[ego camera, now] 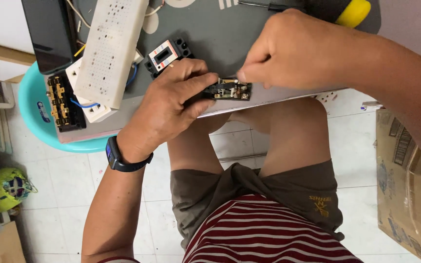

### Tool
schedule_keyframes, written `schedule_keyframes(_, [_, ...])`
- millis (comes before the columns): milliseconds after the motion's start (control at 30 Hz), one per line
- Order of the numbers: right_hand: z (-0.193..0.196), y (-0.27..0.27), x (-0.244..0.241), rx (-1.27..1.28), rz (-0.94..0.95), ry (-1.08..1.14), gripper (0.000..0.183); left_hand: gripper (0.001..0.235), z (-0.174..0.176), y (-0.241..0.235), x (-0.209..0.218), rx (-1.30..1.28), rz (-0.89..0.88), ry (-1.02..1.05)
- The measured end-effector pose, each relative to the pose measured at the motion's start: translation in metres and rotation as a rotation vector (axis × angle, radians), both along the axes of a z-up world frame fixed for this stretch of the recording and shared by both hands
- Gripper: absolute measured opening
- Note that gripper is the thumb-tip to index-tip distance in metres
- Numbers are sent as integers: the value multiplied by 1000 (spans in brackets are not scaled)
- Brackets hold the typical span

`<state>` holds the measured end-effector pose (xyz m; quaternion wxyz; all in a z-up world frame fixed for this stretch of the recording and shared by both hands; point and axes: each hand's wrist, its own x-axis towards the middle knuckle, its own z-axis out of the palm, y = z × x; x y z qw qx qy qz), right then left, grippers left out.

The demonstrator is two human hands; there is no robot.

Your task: The person assembles a small black electrical component by inserting a metal piece and securing it with a screwdriver. They then attach a white circuit breaker to the component and tighten the screws. Finally, they use pliers to adjust the wiring on the assembled unit.

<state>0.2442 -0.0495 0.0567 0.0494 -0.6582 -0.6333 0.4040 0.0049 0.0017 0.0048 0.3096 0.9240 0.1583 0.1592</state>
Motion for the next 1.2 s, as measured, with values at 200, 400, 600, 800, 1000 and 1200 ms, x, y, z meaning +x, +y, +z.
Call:
schedule_keyframes(200, [20,0,-13,-166,-248,22,22,37,4,-3,2,-28,28,17])
schedule_keyframes(400, [19,-5,-12,-150,-250,34,15,36,-2,-3,1,15,47,6])
schedule_keyframes(600, [9,-5,-3,-148,-278,199,35,36,-6,-4,2,28,66,-33])
schedule_keyframes(800, [13,-8,-9,-132,-319,177,19,31,-11,-11,2,29,93,-100])
schedule_keyframes(1000, [-61,-36,16,699,39,333,23,31,-16,-13,0,32,126,-123])
schedule_keyframes(1200, [-69,-47,8,920,156,252,17,30,-17,-15,0,13,149,-133])
